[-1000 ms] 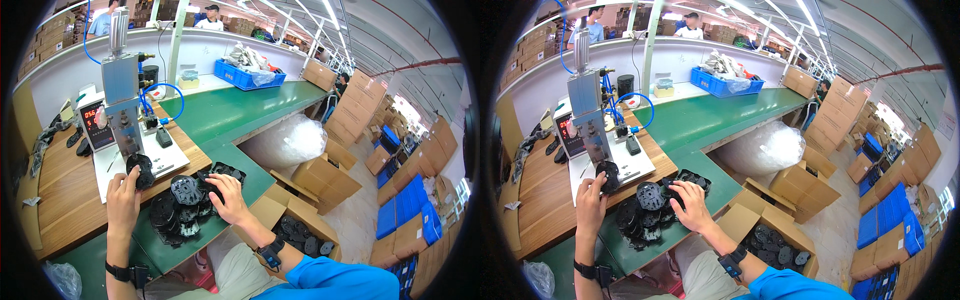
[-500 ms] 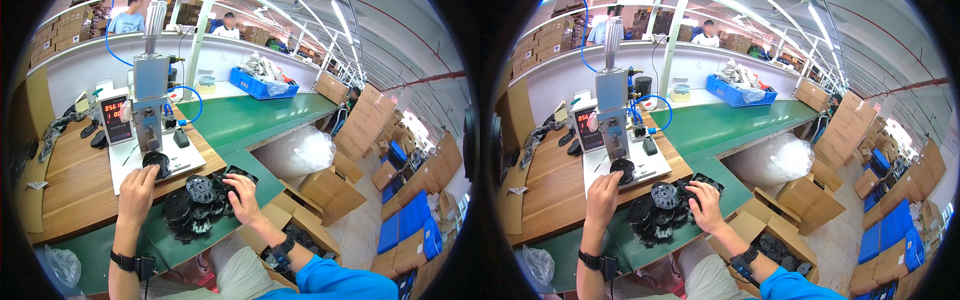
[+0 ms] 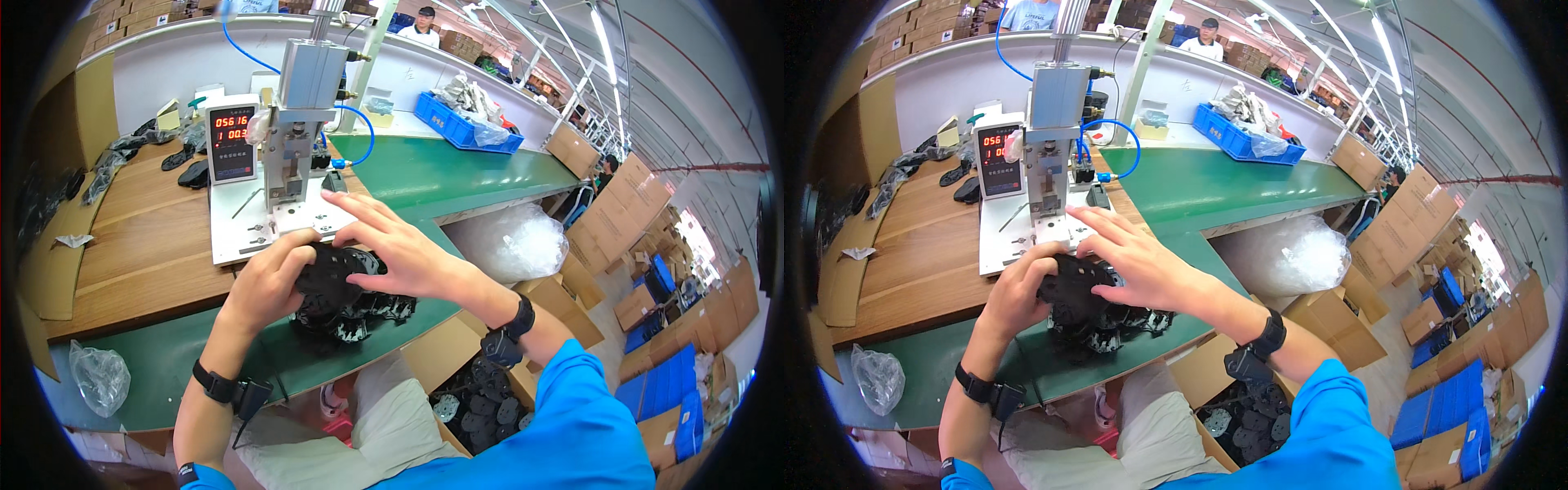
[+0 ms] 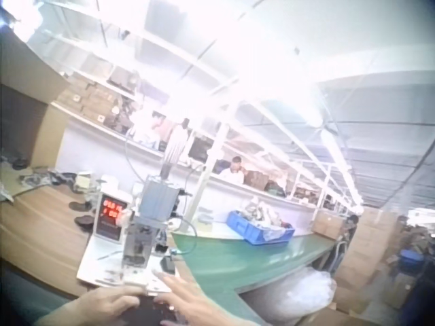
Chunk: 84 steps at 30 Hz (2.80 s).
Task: Assembling small black plastic components using a pneumatic press at a factory workstation.
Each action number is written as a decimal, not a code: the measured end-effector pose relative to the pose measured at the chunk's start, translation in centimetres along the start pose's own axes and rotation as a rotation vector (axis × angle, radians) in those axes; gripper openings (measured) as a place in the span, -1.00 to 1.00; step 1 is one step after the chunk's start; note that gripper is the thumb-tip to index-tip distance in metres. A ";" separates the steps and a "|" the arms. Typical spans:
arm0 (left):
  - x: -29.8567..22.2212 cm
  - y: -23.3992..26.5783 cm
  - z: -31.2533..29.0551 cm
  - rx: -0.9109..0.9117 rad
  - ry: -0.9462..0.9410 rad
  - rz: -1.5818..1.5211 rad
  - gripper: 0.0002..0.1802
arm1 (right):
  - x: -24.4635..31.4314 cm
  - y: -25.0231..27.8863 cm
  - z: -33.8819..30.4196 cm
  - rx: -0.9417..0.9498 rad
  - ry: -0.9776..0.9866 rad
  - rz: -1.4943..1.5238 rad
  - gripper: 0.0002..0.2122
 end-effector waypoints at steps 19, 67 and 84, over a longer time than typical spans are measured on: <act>2.9 1.8 -1.3 -0.276 0.134 0.176 -0.16 | -12.6 -5.3 -1.6 -0.082 -0.532 0.686 -0.86; 3.8 -0.2 -2.0 -0.073 0.172 0.303 -0.54 | -23.3 -8.7 4.8 -0.294 -0.670 -0.062 0.01; 3.8 -0.5 -2.0 -0.058 0.171 0.309 -0.55 | -23.4 -8.1 4.4 -0.325 -0.721 -0.056 -0.05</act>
Point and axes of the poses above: each hand's wrist, its own z-axis towards the middle knuckle, its own y-axis out of the back of the hand, x = y × z, the point moved 10 cm from there along z, towards the middle knuckle, and after that the axes turned 1 degree about -x, right-handed, at the moved point
